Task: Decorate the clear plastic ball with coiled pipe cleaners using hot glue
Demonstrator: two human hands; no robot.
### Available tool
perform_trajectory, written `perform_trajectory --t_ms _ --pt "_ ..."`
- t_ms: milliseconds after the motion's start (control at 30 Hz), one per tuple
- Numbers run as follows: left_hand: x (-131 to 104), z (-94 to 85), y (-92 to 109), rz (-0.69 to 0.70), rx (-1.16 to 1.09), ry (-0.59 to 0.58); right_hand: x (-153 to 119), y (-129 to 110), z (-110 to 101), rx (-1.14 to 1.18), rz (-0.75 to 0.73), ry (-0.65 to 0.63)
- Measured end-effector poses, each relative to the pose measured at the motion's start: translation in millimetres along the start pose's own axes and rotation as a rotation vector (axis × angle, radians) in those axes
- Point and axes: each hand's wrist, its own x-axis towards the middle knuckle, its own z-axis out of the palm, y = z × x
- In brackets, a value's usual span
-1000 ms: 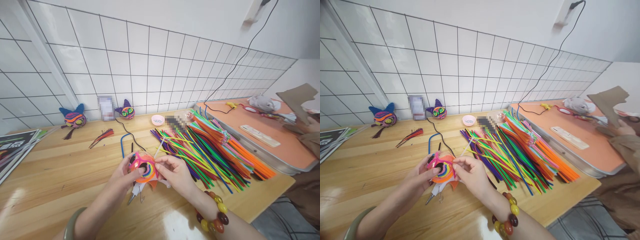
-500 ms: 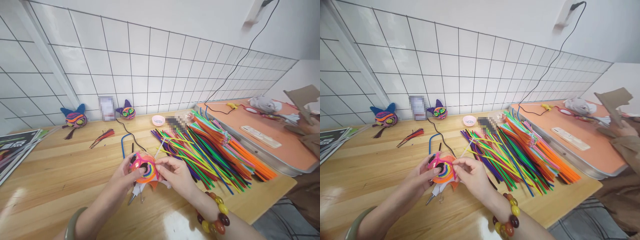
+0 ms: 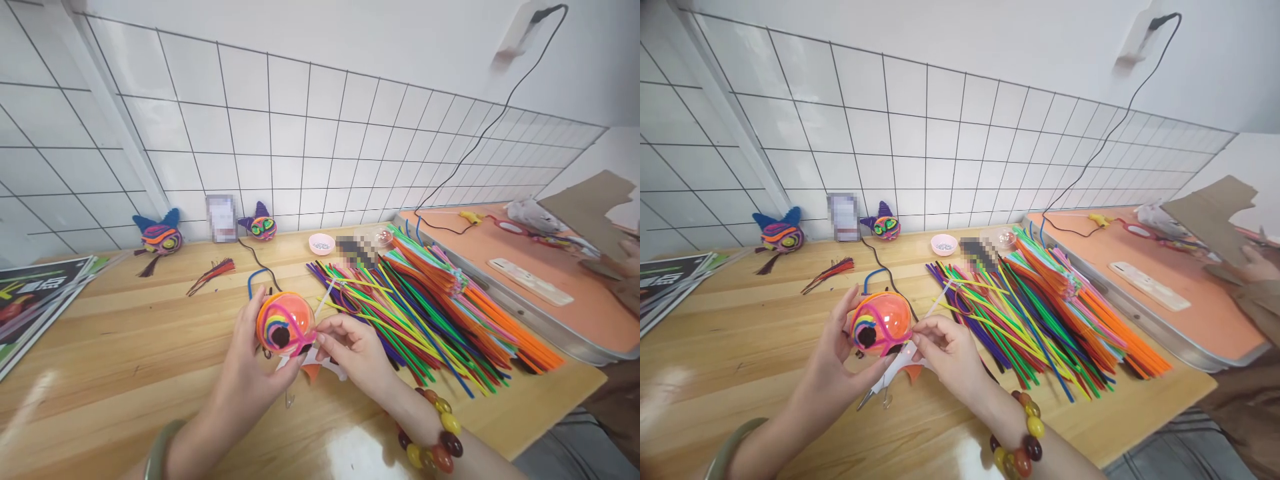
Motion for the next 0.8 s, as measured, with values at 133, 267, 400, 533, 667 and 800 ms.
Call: perform_trajectory --t_ms 133,267,400,533,667,800 --pt "-0.1 -3.4 -6.1 0.088 0.120 -0.040 0.6 1.4 -1.1 0.004 -0.006 -0.008" --pt "-0.4 -5.9 -9.3 0.118 0.193 -0.064 0.9 1.2 -1.5 -0.005 -0.010 -0.009" --pt "1.7 -7.1 -7.9 0.047 0.142 -0.080 0.4 -0.8 -1.2 -0.018 -0.004 -0.010" --pt "10.4 -6.7 -8.9 -0.177 -0.132 -0.165 -0.6 -2.9 -0.2 -0.017 -0.007 -0.002" --pt "17.7 -6.6 -16.2 -0.451 -0.324 -0.142 -0.1 -3.4 -0.5 0.046 0.050 -0.018" --pt "18.7 -7.8 -22.6 -0.569 -0.349 -0.171 0.8 -4.6 -1.4 0.111 0.139 -0.035"
